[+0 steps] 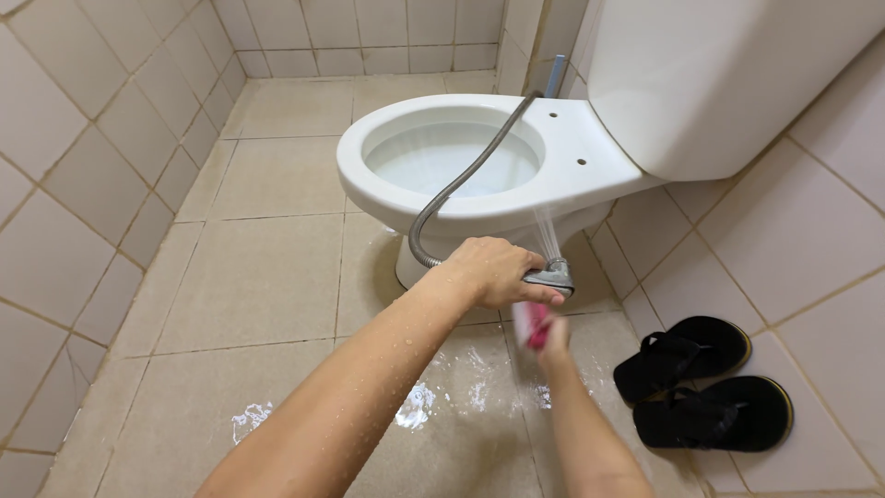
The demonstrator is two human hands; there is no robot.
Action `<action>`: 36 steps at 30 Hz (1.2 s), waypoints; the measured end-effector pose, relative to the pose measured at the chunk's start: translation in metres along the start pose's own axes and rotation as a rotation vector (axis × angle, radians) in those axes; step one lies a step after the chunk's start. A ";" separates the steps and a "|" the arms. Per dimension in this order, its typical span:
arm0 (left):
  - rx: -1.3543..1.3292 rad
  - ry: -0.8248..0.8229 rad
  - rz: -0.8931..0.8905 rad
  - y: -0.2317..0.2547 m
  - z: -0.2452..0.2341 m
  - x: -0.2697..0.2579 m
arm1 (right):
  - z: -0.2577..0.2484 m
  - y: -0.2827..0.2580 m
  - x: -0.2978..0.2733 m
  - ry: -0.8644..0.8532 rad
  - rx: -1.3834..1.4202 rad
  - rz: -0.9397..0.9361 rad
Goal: The person cleans a bathroom using a handheld bidet sprayer and a pink brush. They rinse the floor, scrub the toilet bowl, and wash the tiled walls near the toilet.
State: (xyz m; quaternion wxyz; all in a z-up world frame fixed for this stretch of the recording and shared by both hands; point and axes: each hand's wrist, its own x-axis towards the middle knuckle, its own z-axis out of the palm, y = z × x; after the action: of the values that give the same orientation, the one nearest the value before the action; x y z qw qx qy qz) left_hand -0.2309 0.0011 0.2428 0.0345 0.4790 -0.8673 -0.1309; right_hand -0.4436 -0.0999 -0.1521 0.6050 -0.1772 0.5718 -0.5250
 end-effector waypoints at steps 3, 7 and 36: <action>-0.064 -0.014 0.003 0.013 -0.011 0.005 | 0.032 -0.108 -0.001 -0.212 0.301 -0.166; -0.135 0.048 0.107 0.025 -0.034 0.022 | 0.092 -0.254 -0.066 -0.501 0.446 -0.377; -0.822 0.089 -0.161 0.113 -0.503 0.073 | 0.244 -0.689 -0.278 -0.379 0.327 0.047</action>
State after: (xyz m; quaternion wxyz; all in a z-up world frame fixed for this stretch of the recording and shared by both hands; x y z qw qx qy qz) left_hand -0.2700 -0.1003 0.7521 0.2499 0.4970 -0.7002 -0.4475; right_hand -0.4700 -0.2270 0.6190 0.7342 -0.1588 0.3593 -0.5537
